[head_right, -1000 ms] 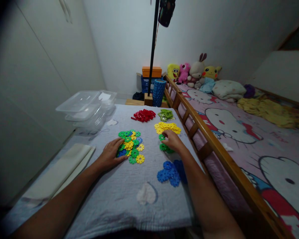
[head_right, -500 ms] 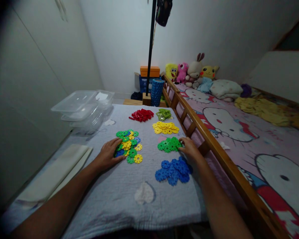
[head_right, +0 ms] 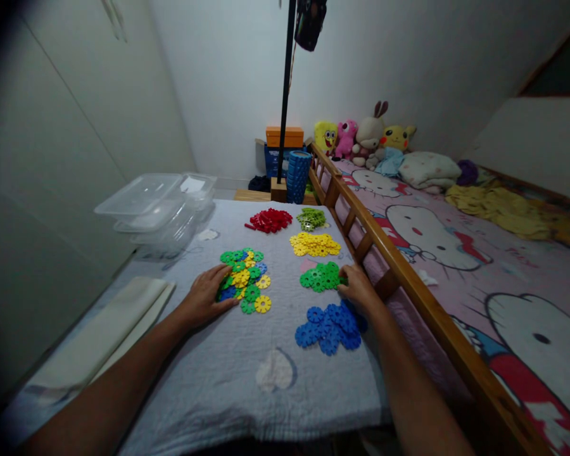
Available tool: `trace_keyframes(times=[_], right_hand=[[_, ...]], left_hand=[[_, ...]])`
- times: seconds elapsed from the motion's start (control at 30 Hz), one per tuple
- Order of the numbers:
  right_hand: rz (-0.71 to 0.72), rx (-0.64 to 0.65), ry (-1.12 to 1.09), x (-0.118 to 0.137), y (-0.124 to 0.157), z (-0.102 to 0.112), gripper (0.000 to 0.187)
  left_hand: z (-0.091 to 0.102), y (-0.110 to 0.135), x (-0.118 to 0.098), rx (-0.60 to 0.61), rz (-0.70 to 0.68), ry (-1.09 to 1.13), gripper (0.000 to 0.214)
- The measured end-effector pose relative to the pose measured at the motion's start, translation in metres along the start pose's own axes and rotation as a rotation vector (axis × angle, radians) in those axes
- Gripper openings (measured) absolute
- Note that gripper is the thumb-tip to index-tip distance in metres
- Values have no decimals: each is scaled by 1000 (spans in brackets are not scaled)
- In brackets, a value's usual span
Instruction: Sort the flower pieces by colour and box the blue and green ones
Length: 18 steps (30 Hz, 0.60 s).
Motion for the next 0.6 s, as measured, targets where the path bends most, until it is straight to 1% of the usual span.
trace_keyframes(times=[0.2,0.4,0.5,0.6], right_hand=[[12,-29,2,0,1,-3,14],[-44,-87,-106,3,4,9,12],[-14,-95,-95,18,-2,15,11],[79,-56,-82,54,-14,11,10]], left_hand=[[1,0,-1,3,-6,-4,77],[0,0,-1,3,-3,-17,77],[1,1,-1,-2,-3,-14,77],[2,0,-1,-1,-4,8,78]])
Point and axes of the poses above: each hand's wrist, its own y-axis away from the middle knuckle, its own z-axis out of the back of the hand, x = y × z, the point moved 1 cm from there along -y, towards the middle knuckle, and after that the axes turned 4 degrees about z, right-handed, at the moved point
